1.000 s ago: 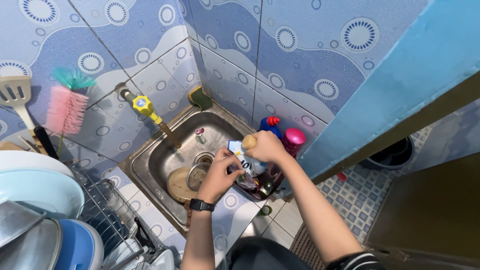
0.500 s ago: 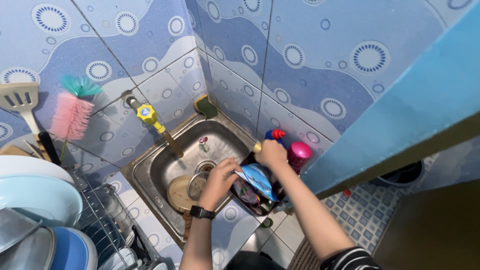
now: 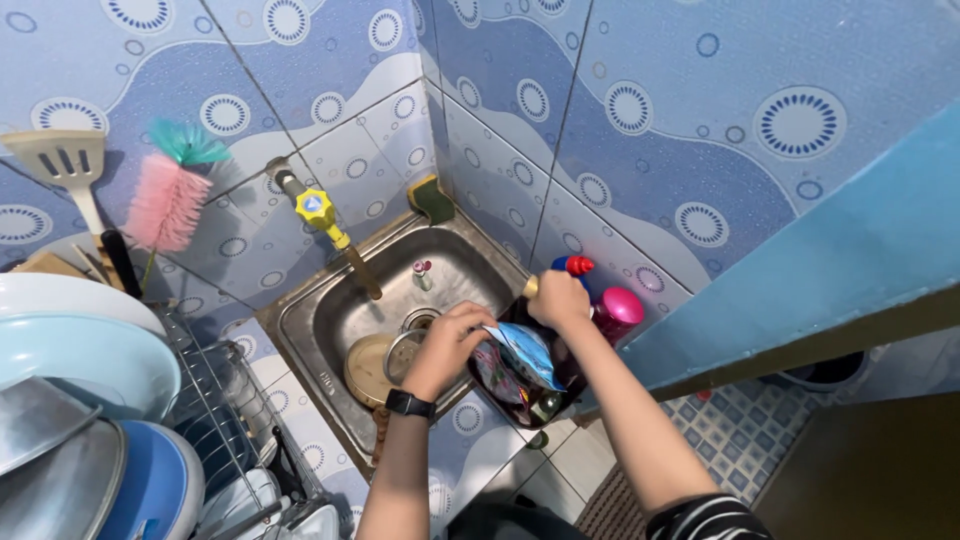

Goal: Unpack personal care items from a green bag and organize them into storage bins or shelves.

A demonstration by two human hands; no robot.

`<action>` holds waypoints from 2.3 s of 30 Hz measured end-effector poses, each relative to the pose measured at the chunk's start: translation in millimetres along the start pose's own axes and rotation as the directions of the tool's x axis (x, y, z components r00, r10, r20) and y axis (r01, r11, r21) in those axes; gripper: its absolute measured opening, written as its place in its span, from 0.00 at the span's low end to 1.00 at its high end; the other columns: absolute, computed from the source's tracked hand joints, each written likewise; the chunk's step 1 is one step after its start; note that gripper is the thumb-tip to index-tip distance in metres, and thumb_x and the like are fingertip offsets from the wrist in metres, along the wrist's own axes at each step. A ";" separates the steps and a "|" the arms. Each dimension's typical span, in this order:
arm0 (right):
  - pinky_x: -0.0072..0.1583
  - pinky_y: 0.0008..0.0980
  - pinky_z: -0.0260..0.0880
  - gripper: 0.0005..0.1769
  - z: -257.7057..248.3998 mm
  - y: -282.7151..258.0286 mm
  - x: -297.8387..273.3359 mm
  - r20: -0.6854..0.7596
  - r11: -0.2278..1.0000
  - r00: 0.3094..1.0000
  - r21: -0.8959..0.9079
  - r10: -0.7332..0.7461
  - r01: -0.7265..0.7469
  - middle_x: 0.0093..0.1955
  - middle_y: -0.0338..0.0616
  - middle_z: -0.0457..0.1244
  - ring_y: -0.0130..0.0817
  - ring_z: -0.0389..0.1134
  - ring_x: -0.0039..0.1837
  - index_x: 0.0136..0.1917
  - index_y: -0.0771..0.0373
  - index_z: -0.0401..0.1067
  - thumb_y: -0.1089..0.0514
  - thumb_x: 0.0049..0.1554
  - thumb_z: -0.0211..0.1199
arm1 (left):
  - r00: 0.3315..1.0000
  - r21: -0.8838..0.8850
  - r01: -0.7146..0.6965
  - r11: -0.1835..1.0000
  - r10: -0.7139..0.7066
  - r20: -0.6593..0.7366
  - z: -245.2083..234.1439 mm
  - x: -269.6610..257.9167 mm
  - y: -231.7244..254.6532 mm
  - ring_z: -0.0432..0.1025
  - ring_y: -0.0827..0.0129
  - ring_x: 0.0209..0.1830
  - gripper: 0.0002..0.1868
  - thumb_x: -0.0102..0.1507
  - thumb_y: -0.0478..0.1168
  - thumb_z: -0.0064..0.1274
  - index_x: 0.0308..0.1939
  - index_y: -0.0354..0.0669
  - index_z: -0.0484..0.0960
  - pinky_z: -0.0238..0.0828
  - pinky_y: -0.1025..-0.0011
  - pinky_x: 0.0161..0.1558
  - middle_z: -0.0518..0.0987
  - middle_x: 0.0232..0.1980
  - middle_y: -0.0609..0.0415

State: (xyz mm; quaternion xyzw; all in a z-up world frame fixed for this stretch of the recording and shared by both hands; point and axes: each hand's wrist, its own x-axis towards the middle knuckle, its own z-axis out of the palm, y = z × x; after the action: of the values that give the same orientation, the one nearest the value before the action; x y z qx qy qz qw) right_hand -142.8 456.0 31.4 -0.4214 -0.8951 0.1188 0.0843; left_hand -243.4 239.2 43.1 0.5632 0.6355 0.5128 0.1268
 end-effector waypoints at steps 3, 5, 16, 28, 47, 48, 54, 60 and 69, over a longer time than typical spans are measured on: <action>0.57 0.50 0.74 0.15 -49.2 -8.6 -17.9 -0.024 0.999 0.999 0.002 -0.041 0.041 0.48 0.64 0.69 0.59 0.73 0.53 0.46 0.66 0.80 0.60 0.46 0.64 | 0.999 -0.028 -0.047 0.999 0.047 0.006 3.6 8.0 -9.9 0.78 0.58 0.49 0.08 0.59 0.29 0.58 0.43 0.36 0.83 0.73 0.67 0.51 0.81 0.47 0.50; 0.57 0.52 0.73 0.17 -88.9 -12.4 -32.1 -0.173 0.987 0.974 0.045 -0.147 0.157 0.46 0.61 0.70 0.60 0.72 0.51 0.47 0.61 0.80 0.61 0.42 0.64 | 0.997 0.071 -0.068 0.995 0.067 0.025 6.7 20.4 -8.8 0.77 0.55 0.46 0.08 0.60 0.31 0.58 0.43 0.37 0.83 0.73 0.65 0.47 0.81 0.45 0.48; 0.55 0.50 0.72 0.19 -159.8 27.8 -127.4 -0.343 0.976 0.937 0.218 0.061 0.017 0.49 0.54 0.70 0.57 0.71 0.52 0.48 0.61 0.80 0.54 0.42 0.72 | 0.989 0.432 0.137 0.892 -0.100 -0.107 34.0 64.9 10.4 0.76 0.50 0.46 0.07 0.60 0.43 0.60 0.40 0.49 0.86 0.71 0.55 0.48 0.82 0.45 0.53; 0.52 0.45 0.73 0.22 -181.3 63.5 -174.0 -0.338 0.946 0.931 0.324 0.137 -0.022 0.44 0.57 0.71 0.54 0.74 0.48 0.48 0.66 0.79 0.54 0.41 0.76 | 0.911 0.664 -0.251 0.704 0.404 -0.084 51.2 48.9 65.0 0.66 0.43 0.64 0.25 0.47 0.36 0.54 0.50 0.44 0.84 0.57 0.39 0.63 0.76 0.60 0.42; 0.55 0.46 0.72 0.21 -111.0 85.2 -176.8 -0.314 0.954 0.948 0.297 0.054 0.044 0.49 0.54 0.71 0.55 0.72 0.52 0.50 0.62 0.79 0.56 0.41 0.72 | 0.989 0.645 0.149 0.749 -0.124 -0.084 193.7 21.2 -7.6 0.80 0.48 0.33 0.11 0.64 0.39 0.53 0.28 0.42 0.85 0.77 0.53 0.34 0.83 0.31 0.42; 0.55 0.46 0.72 0.21 -105.9 83.5 -173.8 -0.311 0.953 0.949 0.298 0.051 0.047 0.49 0.54 0.71 0.55 0.72 0.52 0.50 0.62 0.79 0.56 0.41 0.72 | 0.988 0.647 0.153 0.747 -0.127 -0.087 187.7 17.5 7.1 0.80 0.48 0.33 0.11 0.64 0.39 0.53 0.28 0.42 0.85 0.77 0.53 0.34 0.83 0.31 0.42; 0.54 0.48 0.72 0.17 -79.3 59.7 -152.3 -0.271 0.952 0.963 0.296 0.001 0.083 0.49 0.54 0.70 0.56 0.71 0.53 0.47 0.61 0.78 0.56 0.43 0.70 | 0.978 0.858 0.169 0.485 -0.189 -0.086 161.6 13.6 29.2 0.81 0.61 0.28 0.15 0.63 0.34 0.50 0.24 0.50 0.87 0.64 0.63 0.53 0.84 0.28 0.49; 0.55 0.52 0.73 0.13 -14.1 58.6 -112.6 -0.105 0.998 0.994 0.055 -0.037 0.043 0.51 0.52 0.70 0.56 0.72 0.52 0.46 0.58 0.78 0.59 0.45 0.65 | 0.971 0.882 0.158 0.443 -0.232 -0.057 168.6 22.6 2.0 0.81 0.63 0.30 0.16 0.64 0.36 0.48 0.26 0.51 0.88 0.58 0.63 0.58 0.85 0.30 0.51; 0.52 0.52 0.72 0.25 6.8 69.8 -133.2 -0.157 0.990 0.983 0.090 -0.097 0.112 0.59 0.48 0.67 0.56 0.72 0.53 0.59 0.56 0.73 0.59 0.46 0.66 | 0.992 0.882 -0.023 0.470 -0.100 0.079 140.0 2.4 16.9 0.79 0.62 0.37 0.12 0.62 0.36 0.49 0.27 0.49 0.87 0.59 0.62 0.57 0.84 0.32 0.51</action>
State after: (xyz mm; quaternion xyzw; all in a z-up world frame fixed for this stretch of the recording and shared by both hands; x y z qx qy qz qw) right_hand -9.2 394.9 -1.7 -0.3769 -0.9001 0.1255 0.1790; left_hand -130.8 309.8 -4.3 0.5630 0.8124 0.0752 -0.1318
